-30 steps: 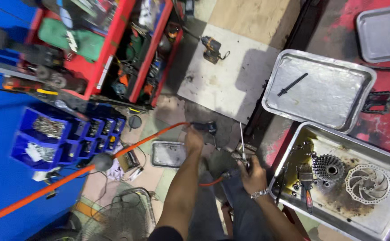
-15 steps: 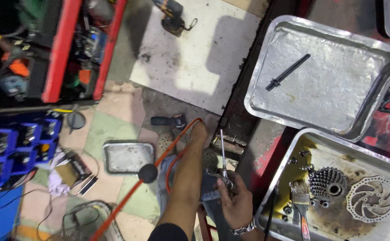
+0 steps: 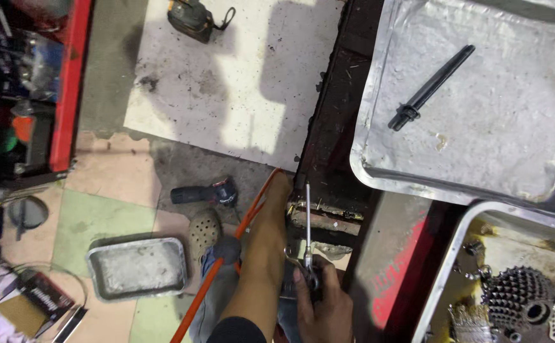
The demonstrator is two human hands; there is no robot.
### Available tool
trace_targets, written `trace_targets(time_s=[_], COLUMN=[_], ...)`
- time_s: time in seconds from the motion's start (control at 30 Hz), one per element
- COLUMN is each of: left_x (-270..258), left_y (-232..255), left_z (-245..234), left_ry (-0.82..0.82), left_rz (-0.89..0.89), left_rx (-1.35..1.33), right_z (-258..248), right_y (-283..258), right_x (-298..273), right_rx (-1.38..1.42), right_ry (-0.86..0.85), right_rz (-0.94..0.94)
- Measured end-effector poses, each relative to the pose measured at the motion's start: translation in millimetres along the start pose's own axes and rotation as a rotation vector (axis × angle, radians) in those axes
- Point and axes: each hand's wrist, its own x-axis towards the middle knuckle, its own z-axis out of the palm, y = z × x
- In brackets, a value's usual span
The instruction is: The person cleans mechanical parts in a tray of solvent using a small brush, then wipes out a secondary tray with a cloth before scrubbing a metal axle and gears with the brush.
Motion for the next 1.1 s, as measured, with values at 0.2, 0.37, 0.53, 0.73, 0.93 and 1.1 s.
trace_targets(time_s=[0.2, 0.37, 0.53, 0.73, 0.93, 1.1], left_x=[44.1, 74.3, 64.2, -62.3, -256.3, -395.5], left_y=[-12.7, -16.0, -12.2, -18.3, -6.6, 39.1], left_z=[46.0, 86.2, 86.9, -39.3, -158.9, -162.5], left_ry=[-0.073, -0.13, -0.145, 0.142, 0.477, 0.341], left_rz=[0.079, 0.156, 0.219, 0.214, 0.095, -0.03], left_rx=[0.069, 0.089, 0.111, 0.177, 0.316, -0.402], right_z=[28.5, 50.9, 61.6, 15.6, -67.0, -141.2], right_y=[19.7, 32.5, 39.2, -24.9, -108.8, -134.4], right_x=[5.1, 12.6, 10.6, -28.9, -74.5, -74.8], right_rx=[-0.015, -0.101, -0.136, 0.35, 0.173, 0.622], right_ry=[0.024, 0.123, 0.256, 0.031, 0.162, 0.05], right_rz=[0.057, 0.129, -0.074, 0.064, -0.043, 0.098])
